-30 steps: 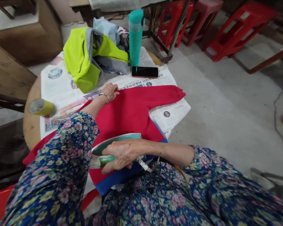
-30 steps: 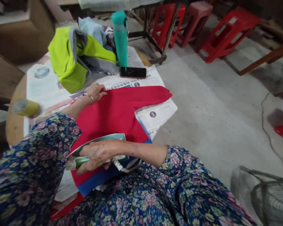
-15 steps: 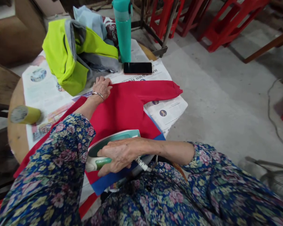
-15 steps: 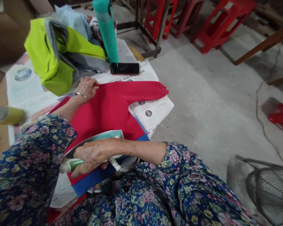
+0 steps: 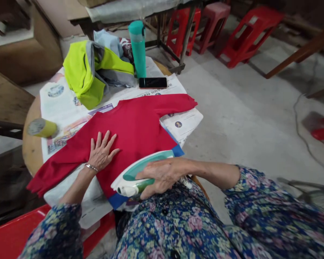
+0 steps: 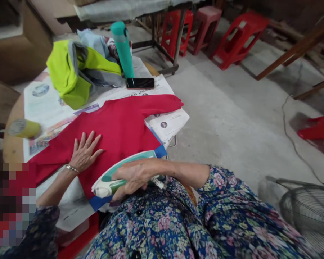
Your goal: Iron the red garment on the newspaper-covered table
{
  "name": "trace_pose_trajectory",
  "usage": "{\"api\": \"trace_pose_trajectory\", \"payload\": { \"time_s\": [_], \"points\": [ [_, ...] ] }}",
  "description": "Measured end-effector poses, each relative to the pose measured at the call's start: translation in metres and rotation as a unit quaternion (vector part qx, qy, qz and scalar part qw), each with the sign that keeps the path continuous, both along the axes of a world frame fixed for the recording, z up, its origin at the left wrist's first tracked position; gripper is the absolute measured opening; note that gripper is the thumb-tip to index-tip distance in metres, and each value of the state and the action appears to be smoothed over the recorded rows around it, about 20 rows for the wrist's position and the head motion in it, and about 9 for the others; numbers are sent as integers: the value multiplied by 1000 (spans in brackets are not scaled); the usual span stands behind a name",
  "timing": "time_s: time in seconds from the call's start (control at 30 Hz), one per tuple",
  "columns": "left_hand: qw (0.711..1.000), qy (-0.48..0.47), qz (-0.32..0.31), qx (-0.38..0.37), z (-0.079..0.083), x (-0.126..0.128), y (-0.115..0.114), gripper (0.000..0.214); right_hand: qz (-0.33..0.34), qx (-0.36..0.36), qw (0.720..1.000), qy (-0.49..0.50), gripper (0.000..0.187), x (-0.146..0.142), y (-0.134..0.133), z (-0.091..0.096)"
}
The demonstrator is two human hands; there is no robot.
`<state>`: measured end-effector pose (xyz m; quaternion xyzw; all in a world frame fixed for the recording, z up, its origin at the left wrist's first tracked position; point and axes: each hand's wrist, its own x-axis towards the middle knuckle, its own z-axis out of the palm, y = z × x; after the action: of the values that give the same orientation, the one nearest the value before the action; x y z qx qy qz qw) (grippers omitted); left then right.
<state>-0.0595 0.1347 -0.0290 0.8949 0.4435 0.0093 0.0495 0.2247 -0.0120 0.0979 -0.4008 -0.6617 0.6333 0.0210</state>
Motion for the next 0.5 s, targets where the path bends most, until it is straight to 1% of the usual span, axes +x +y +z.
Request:
{"api": "trace_pose_trajectory", "payload": {
  "time_s": [0.03,0.1,0.17,0.2,0.27,0.33,0.37,0.43,0.5],
  "points": [
    [1000,-2,8,7,-1,-6,-8,73,-9,-30,999,-10,29,10,-8,5],
    [1000,-6,23,13,-3,-12,-23,76,-66,-76,995,3,33,31,-27,12],
    [999,-7,34,12,-4,-8,-38,80,-162,-83,983,37,38,52,-44,13],
    [999,-9,33,11,-5,-2,-46,82,-214,-74,973,54,38,61,-51,12],
    [1000,-18,10,16,-9,22,-62,84,-325,-37,941,81,34,71,-57,11],
    [999,-32,-32,22,-15,55,-77,82,-419,8,903,97,36,73,-53,9],
    [998,-38,-47,20,-18,73,-84,80,-455,27,884,102,39,71,-47,9],
    [997,-42,-58,5,-25,105,-95,79,-501,49,857,114,43,65,-31,8],
    [998,-45,-50,-4,-31,126,-104,85,-521,48,843,122,43,58,-15,4]
  ]
}}
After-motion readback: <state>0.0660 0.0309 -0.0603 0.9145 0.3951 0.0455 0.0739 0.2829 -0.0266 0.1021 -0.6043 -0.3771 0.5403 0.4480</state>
